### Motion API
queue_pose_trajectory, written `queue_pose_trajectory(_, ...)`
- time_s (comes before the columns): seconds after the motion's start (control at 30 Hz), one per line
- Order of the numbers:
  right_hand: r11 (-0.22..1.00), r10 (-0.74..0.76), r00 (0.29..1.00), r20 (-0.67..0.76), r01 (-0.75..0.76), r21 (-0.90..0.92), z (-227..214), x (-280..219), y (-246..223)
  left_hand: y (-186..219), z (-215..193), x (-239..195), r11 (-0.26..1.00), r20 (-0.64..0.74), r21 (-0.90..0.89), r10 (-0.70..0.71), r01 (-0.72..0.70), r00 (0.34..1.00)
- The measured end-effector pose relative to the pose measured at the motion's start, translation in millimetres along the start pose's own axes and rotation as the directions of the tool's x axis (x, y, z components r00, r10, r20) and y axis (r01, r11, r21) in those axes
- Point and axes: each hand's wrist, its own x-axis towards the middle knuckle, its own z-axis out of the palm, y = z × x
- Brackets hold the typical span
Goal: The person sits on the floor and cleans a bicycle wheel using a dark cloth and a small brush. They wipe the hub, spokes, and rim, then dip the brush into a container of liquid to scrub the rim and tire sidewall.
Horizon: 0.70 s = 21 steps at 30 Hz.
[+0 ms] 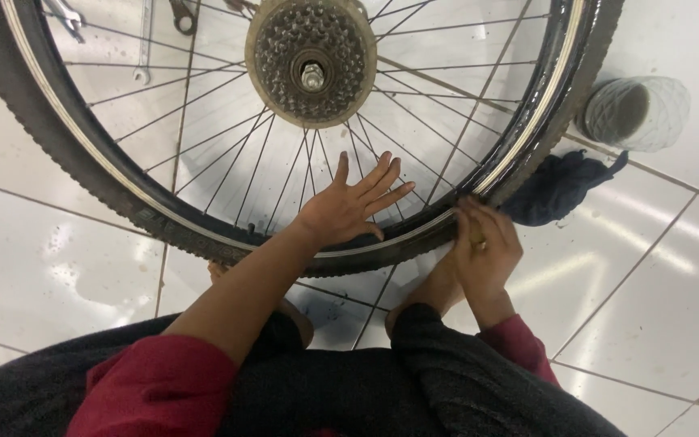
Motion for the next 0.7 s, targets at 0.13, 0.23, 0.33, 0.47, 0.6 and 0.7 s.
queue_pose_trajectory(0.13, 0.992, -0.105, 0.993, 0.062, 0.100, 0.075, -23.5, 21.5, -65.0, 1.8, 1.4, -2.0, 1.000, -0.037, 0.030, 0.009, -0.008, 0.999)
queue_pose_trajectory(0.23, 0.972, -0.130, 0.982, 0.136, 0.099, 0.214, -6.6, 8.9, -67.7, 0.6, 4.3, 1.5, 1.000, -0.043, 0.027, 0.010, -0.008, 0.999)
queue_pose_trajectory(0.33, 0.984, 0.003, 1.000, -0.005, -0.002, 0.181, -8.9, 17.5, -44.8, 0.4, 3.8, -0.1, 1.000, -0.040, 0.017, 0.009, -0.008, 0.999)
queue_pose_trajectory(0.47, 0.967, -0.065, 0.997, 0.033, 0.071, -0.246, 29.7, -36.8, -14.1, -0.1, 0.6, -0.9, 1.000, -0.047, 0.008, 0.005, -0.004, 0.999)
queue_pose_trajectory(0.6, 0.993, -0.112, 0.981, 0.157, 0.104, 0.060, -33.1, 37.7, -83.8, 3.5, 6.2, 1.0, 0.998, -0.072, 0.061, 0.007, -0.003, 0.997)
queue_pose_trajectory(0.7, 0.984, -0.092, 0.990, 0.105, 0.074, 0.163, -2.5, 7.1, -13.6, 2.7, 6.0, 0.6, 1.000, -0.063, -0.001, 0.003, -0.003, 0.998)
